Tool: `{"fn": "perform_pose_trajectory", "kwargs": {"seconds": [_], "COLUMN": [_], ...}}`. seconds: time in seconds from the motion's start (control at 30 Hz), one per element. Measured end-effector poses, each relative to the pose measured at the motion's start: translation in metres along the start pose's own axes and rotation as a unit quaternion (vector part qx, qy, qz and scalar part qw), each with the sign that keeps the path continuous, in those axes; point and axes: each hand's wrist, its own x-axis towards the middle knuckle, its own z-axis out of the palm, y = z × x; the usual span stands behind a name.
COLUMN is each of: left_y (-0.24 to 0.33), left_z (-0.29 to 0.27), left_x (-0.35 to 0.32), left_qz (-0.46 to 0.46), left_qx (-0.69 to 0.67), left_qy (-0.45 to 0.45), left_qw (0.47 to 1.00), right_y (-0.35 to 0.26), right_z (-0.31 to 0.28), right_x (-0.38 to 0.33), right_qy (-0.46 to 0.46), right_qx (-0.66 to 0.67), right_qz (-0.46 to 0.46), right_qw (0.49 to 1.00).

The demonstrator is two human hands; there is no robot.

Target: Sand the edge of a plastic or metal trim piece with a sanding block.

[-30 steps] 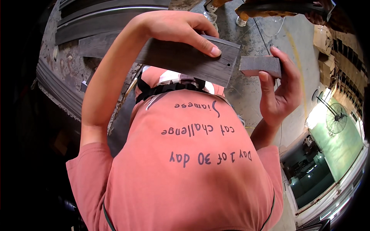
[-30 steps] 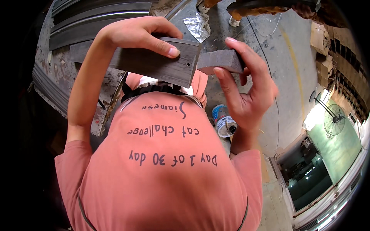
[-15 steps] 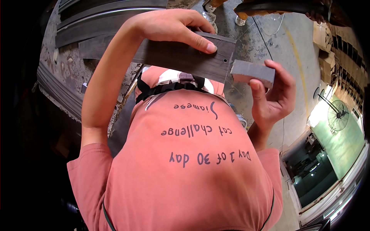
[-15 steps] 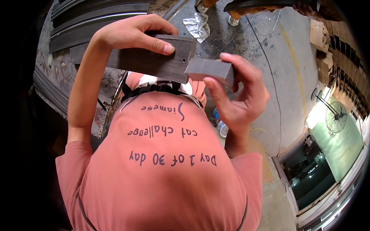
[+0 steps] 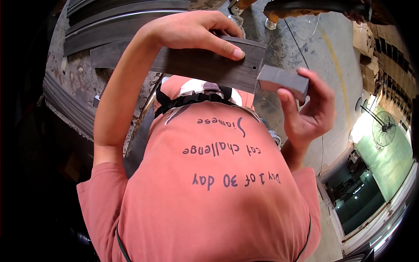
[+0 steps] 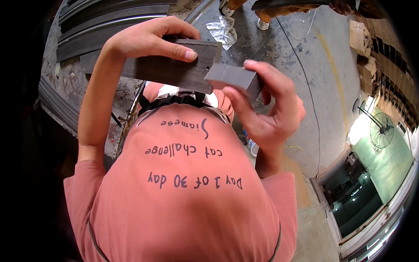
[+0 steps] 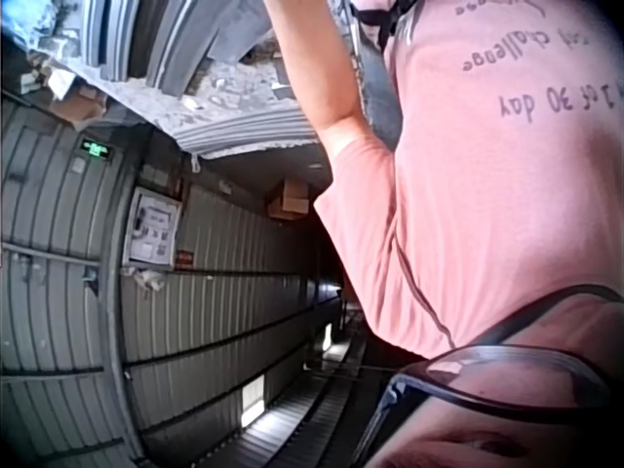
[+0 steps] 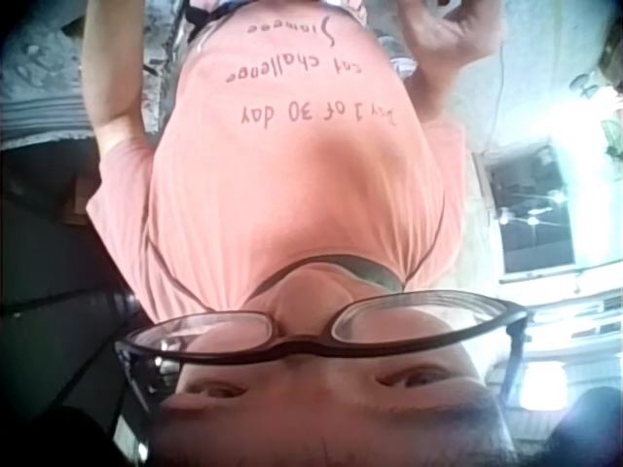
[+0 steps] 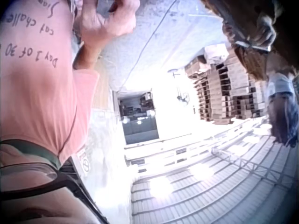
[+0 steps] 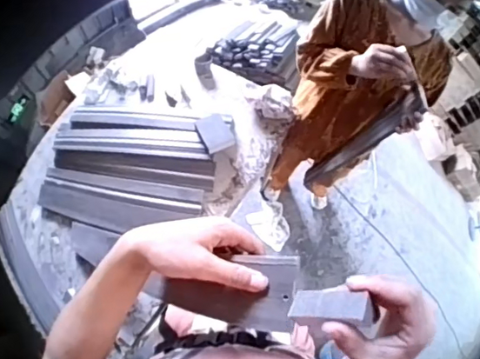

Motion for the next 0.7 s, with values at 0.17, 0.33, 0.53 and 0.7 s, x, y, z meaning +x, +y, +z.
{"fn": "perform_pose_trajectory", "kwargs": {"seconds": [0.17,0.33,0.53,0.7], "left_y": [0.001,0.003,-0.005,0.0], "left_z": [0.001,0.004,0.004,0.004], "left_x": [0.001,-0.003,-0.002,-0.006], "left_qz": [0.006,0.015,0.039,0.045], "left_qx": [0.007,0.0,0.004,0.006], "left_qy": [-0.009,-0.004,0.0,-0.024], "left_qw": [1.0,1.0,0.999,0.999], "right_y": [-0.005,-0.003,-0.007,-0.02], "right_z": [0.004,-0.007,0.0,-0.002], "right_x": [0.003,0.005,0.008,0.005], "right_qy": [-0.009,-0.052,-0.002,-0.057], "right_qx": [-0.019,0.018,-0.056,-0.1], "right_qz": [0.067,-0.03,0.028,-0.069], "right_qw": [0.998,0.998,0.998,0.991]}}
